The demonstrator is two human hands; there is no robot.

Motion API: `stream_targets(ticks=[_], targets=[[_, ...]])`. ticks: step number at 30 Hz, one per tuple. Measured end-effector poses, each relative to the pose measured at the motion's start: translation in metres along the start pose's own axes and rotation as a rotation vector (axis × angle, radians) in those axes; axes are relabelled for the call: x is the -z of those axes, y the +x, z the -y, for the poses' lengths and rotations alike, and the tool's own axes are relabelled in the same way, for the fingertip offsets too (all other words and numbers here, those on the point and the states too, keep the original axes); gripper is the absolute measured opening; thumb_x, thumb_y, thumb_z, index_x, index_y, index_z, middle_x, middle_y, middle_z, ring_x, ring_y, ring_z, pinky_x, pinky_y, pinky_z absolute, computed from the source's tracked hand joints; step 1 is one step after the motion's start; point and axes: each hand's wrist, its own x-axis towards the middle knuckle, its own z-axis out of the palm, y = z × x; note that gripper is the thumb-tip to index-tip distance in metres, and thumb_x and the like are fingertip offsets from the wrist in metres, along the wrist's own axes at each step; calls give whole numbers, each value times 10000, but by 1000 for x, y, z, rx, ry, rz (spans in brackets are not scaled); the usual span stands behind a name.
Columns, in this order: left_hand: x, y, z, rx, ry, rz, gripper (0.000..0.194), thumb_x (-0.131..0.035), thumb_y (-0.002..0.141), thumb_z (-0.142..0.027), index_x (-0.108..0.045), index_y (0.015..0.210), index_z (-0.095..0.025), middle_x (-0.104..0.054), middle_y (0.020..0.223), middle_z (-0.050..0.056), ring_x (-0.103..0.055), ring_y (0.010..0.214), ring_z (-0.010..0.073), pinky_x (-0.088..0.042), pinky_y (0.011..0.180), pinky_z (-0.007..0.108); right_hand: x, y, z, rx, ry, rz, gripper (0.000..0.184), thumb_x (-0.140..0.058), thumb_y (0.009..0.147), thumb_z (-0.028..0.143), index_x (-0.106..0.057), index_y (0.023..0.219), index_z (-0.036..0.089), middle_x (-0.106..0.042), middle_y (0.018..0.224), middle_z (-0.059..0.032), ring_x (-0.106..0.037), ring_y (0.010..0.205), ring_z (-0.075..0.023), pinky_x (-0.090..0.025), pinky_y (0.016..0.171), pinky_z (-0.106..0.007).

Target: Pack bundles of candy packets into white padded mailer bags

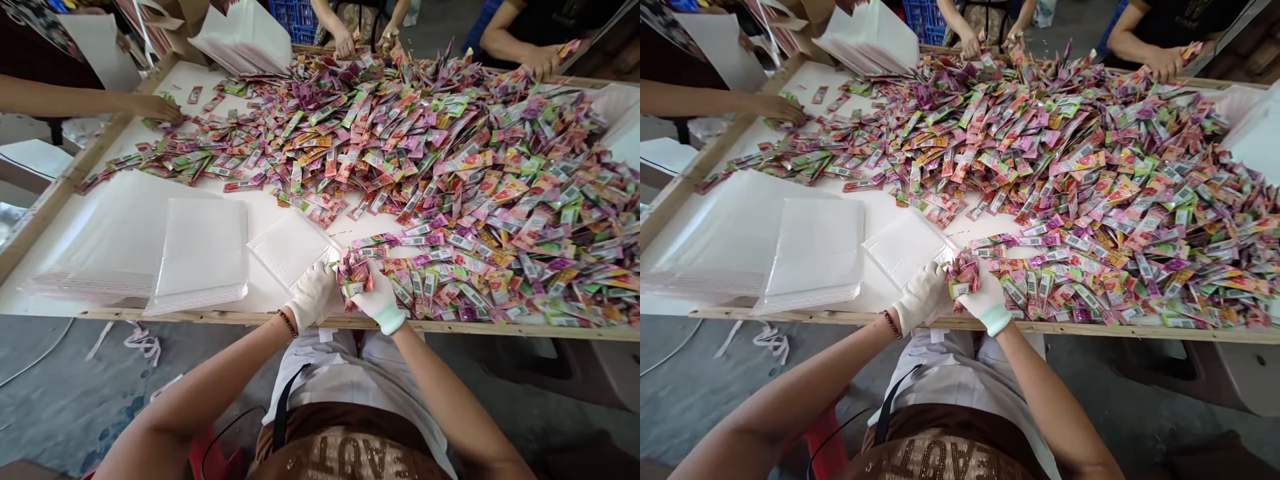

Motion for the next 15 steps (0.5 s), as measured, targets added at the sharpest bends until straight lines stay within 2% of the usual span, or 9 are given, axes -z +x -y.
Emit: stream_targets(ticks=[3, 5, 9, 12, 15], targets=[[10, 1, 6, 37, 18, -7, 313, -379, 939, -113, -608, 1152, -105, -614, 1084, 196, -638, 973, 313, -478, 681, 362, 0, 0, 4, -44, 68, -69, 537, -625, 741, 283, -505, 1260, 212, -737, 1012, -55, -705, 905, -247, -544, 806, -336], [13, 3, 12, 59, -39, -46, 285, -395, 946, -147, -614, 1124, -109, -633, 1075, 187, -647, 915, 290, -461, 668, 351, -1, -1, 6, -11, 20, -68, 570, -623, 734, 293, -496, 1281, 194, -725, 1071, -83, -695, 935, -258, -534, 810, -336], [8, 6, 28, 46, -303, -175, 223, -437, 942, -209, -652, 942, -148, -682, 923, 119, -634, 827, 222, -436, 711, 318, -7, 1, 3, 93, -172, -56, 681, -632, 749, 355, -471, 1366, 115, -678, 1188, -169, -650, 1049, -308, -499, 882, -369], [0, 2, 38, -13, -553, -229, 246, -433, 921, -225, -648, 814, -172, -659, 753, 54, -591, 727, 178, -413, 687, 292, -6, 4, 5, 149, -315, -42, 712, -623, 770, 347, -455, 1409, 80, -653, 1190, -189, -618, 1068, -325, -470, 898, -397], [-2, -3, 43, -33, -756, -215, 248, -432, 893, -228, -657, 803, -174, -664, 740, 32, -577, 693, 158, -412, 656, 270, 0, 10, 14, 277, -456, 95, 718, -650, 732, 336, -499, 1398, 114, -640, 1163, -175, -607, 1048, -336, -455, 883, -428]])
